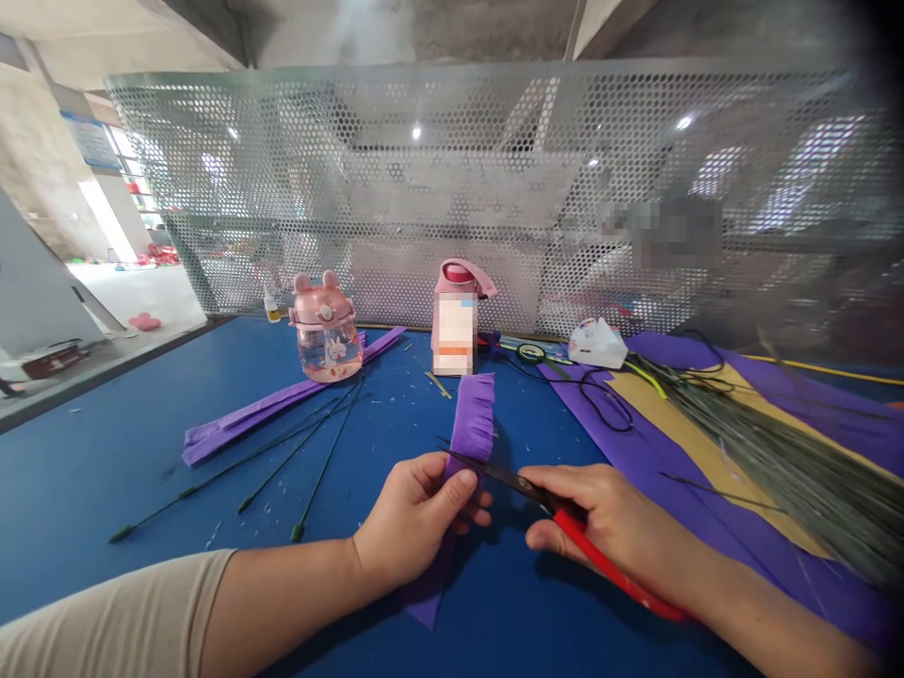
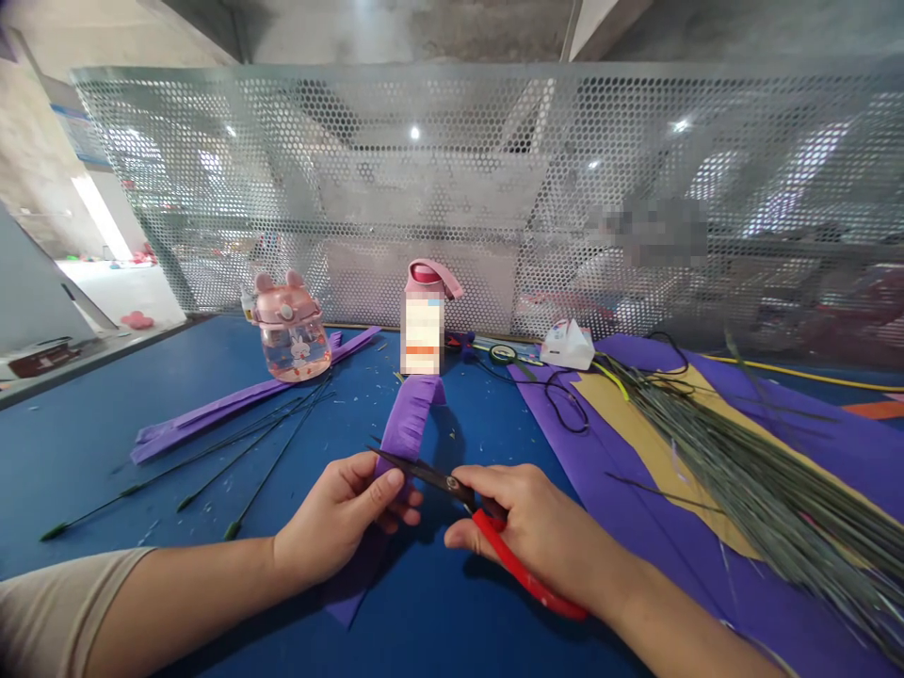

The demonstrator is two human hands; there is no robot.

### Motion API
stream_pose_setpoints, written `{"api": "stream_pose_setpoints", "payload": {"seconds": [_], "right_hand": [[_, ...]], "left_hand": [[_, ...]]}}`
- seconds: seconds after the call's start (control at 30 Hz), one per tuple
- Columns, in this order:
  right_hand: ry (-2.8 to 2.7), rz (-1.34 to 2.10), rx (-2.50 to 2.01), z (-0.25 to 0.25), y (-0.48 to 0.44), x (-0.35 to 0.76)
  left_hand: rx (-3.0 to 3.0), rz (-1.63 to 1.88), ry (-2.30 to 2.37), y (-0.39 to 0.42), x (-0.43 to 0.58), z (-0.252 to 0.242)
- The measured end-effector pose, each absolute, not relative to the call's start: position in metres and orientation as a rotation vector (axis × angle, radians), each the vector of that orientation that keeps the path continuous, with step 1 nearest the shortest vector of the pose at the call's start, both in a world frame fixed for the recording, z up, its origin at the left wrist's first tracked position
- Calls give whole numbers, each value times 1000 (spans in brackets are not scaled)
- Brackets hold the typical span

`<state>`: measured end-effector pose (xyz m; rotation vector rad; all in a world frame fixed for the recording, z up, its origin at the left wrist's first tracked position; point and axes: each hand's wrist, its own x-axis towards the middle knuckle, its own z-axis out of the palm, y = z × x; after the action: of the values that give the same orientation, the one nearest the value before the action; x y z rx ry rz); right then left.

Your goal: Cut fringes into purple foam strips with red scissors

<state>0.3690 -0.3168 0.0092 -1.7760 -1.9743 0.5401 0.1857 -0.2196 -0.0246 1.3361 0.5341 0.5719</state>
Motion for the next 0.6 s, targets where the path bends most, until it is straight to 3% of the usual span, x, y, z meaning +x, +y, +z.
{"api": "stream_pose_setpoints", "payload": {"seconds": [0.23,0.6], "right_hand": [[-1928,608,-1840,8,-318,368],[-2003,393,-1813,-1,-322,369]], "left_hand": [[1300,554,540,-218,186,-23],[1305,623,493,-217,185,-25]]}}
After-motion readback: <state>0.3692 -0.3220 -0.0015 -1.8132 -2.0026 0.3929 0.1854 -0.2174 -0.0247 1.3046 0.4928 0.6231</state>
